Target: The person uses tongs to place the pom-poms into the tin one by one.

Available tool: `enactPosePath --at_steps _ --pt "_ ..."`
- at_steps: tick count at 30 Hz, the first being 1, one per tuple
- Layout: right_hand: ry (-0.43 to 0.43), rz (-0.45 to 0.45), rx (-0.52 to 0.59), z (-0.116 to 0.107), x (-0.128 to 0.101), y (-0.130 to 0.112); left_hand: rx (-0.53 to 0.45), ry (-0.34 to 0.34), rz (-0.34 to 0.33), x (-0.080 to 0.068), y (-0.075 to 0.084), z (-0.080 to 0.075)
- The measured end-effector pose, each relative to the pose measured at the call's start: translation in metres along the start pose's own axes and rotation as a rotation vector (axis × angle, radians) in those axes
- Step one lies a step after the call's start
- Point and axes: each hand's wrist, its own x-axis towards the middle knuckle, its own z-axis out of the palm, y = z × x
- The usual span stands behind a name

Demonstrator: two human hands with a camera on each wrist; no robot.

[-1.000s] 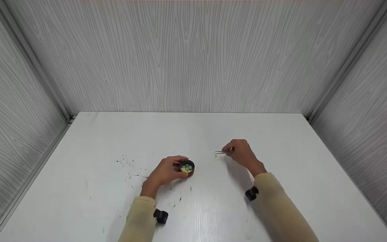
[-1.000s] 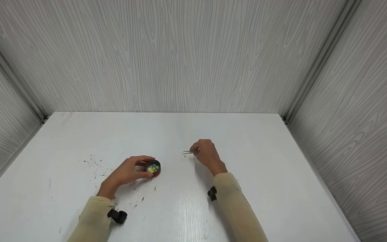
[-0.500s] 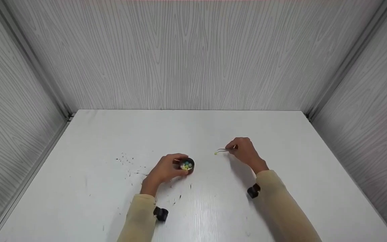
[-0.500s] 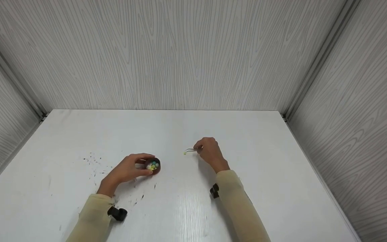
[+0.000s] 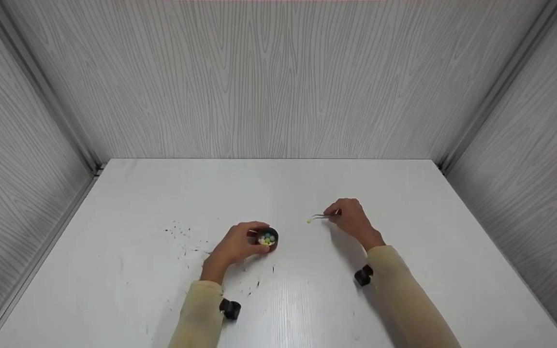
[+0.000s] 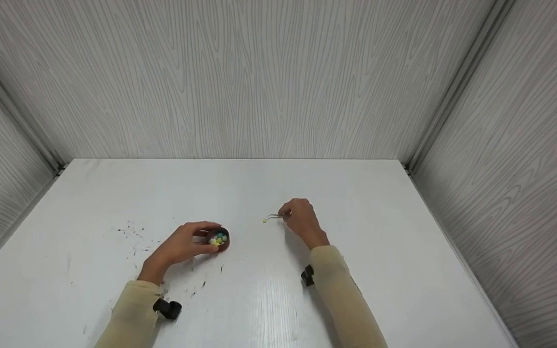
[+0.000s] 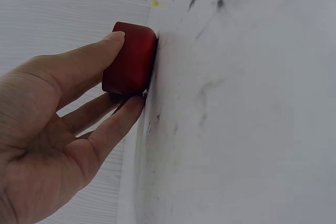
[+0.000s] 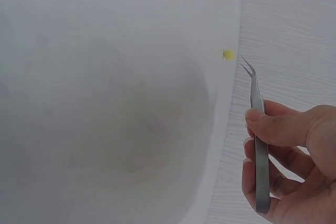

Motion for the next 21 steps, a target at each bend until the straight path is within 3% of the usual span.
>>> enactPosePath --at_steps 21 --pt "0.003 0.016 -0.007 0.0033 0.0011 0.0000 0.005 0.017 -0.023 -0.0008 0.0013 0.0011"
